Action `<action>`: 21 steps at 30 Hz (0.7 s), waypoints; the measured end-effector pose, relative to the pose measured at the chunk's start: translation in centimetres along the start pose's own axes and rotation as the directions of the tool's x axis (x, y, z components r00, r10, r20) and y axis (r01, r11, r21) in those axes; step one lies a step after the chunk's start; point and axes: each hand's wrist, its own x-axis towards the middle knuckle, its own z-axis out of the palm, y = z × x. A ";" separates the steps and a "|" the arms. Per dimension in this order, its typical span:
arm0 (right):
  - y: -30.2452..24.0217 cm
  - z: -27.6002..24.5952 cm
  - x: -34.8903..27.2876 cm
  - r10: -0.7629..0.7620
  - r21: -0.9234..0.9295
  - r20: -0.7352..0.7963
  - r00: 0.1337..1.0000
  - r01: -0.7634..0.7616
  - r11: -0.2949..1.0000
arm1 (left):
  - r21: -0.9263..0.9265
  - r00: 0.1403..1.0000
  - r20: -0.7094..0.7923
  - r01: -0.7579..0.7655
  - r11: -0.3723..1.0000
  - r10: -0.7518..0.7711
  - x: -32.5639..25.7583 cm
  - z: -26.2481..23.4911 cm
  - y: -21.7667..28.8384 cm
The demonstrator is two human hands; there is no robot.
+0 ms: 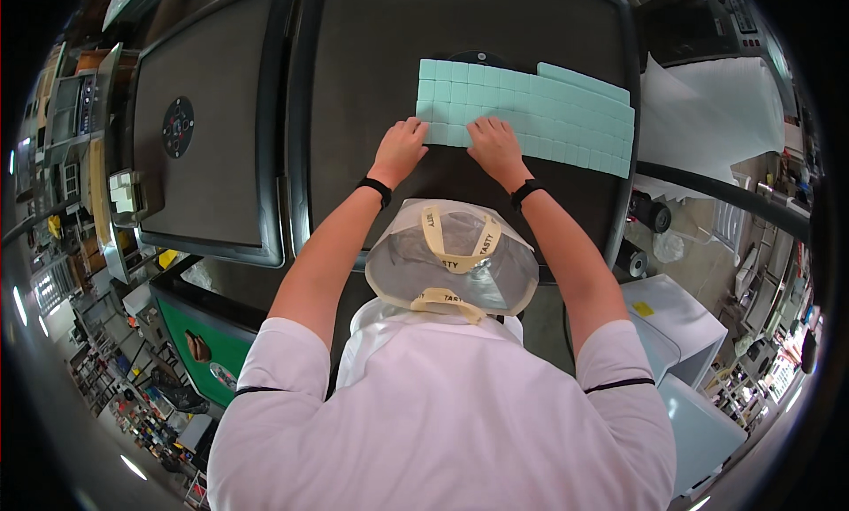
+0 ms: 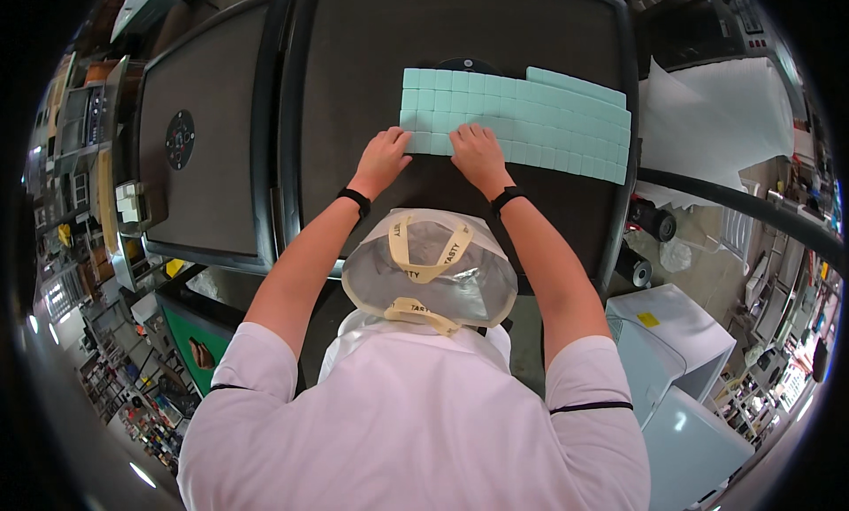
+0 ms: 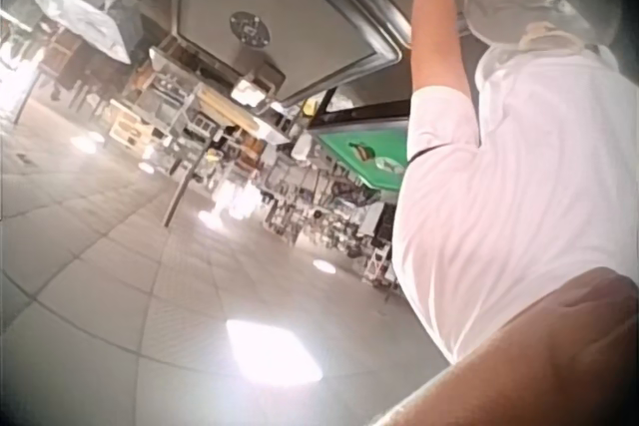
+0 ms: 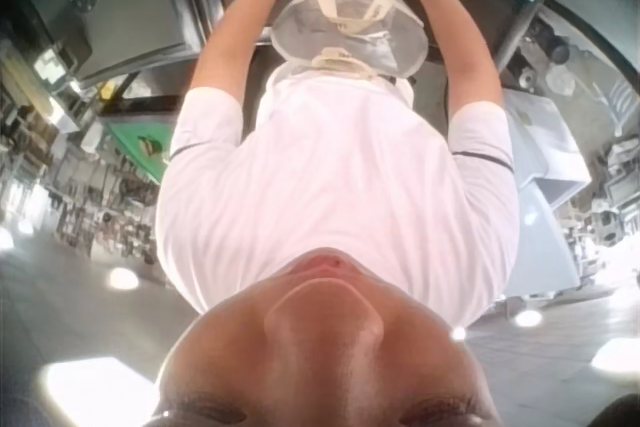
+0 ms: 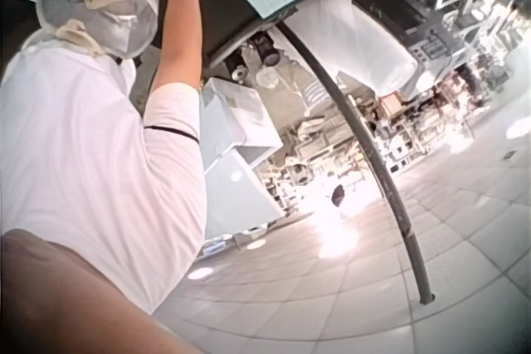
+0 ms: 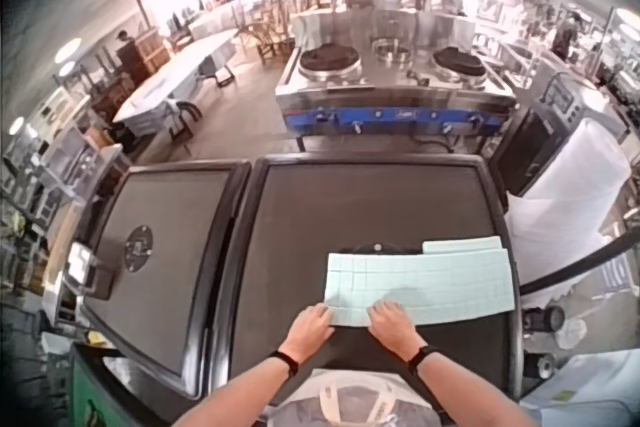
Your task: The recorder is picking up green mahjong tiles from a table and putting them into a canvas bag held at their waist.
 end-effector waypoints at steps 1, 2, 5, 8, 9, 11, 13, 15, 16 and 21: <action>0.0 0.2 0.1 0.002 -0.007 0.020 1.000 -0.002 1.000 | -0.003 1.000 -0.001 -0.003 1.000 0.003 0.2 0.1 0.0; 0.1 0.4 0.2 0.003 -0.003 0.022 1.000 -0.002 1.000 | -0.006 1.000 -0.002 -0.006 1.000 0.006 0.4 0.3 0.0; -0.2 0.8 0.1 0.003 0.003 -0.010 1.000 -0.003 1.000 | 0.012 0.999 -0.029 -0.025 1.000 0.025 0.6 0.5 0.3; -0.2 1.0 0.1 0.007 0.006 -0.048 0.999 -0.007 1.000 | -0.026 1.000 -0.023 -0.009 1.000 0.008 0.8 0.5 0.3; -0.2 1.2 0.1 -0.003 0.006 -0.050 0.999 0.004 1.000 | -0.026 1.000 -0.018 -0.009 1.000 0.008 0.8 0.6 0.2; -0.4 1.5 -0.1 -0.010 0.008 -0.052 0.999 0.010 1.000 | -0.008 0.999 -0.011 -0.044 0.999 0.044 0.8 0.7 -0.1; -0.4 1.5 -0.1 -0.001 0.002 -0.038 0.999 0.001 1.000 | -0.009 0.999 0.000 -0.045 0.999 0.045 0.7 0.6 0.0; -0.5 1.3 -0.4 0.006 0.028 -0.023 1.000 -0.005 1.000 | -0.010 0.999 0.010 -0.044 0.999 0.044 0.5 0.5 0.1; -0.6 1.2 -0.4 0.008 0.055 -0.007 1.000 -0.008 0.998 | -0.026 0.999 0.017 -0.032 0.999 0.033 0.5 0.4 0.3; -0.7 1.2 -0.2 0.004 0.075 -0.034 0.999 -0.001 0.997 | -0.055 0.999 0.038 -0.011 0.998 0.013 1.0 -0.4 0.6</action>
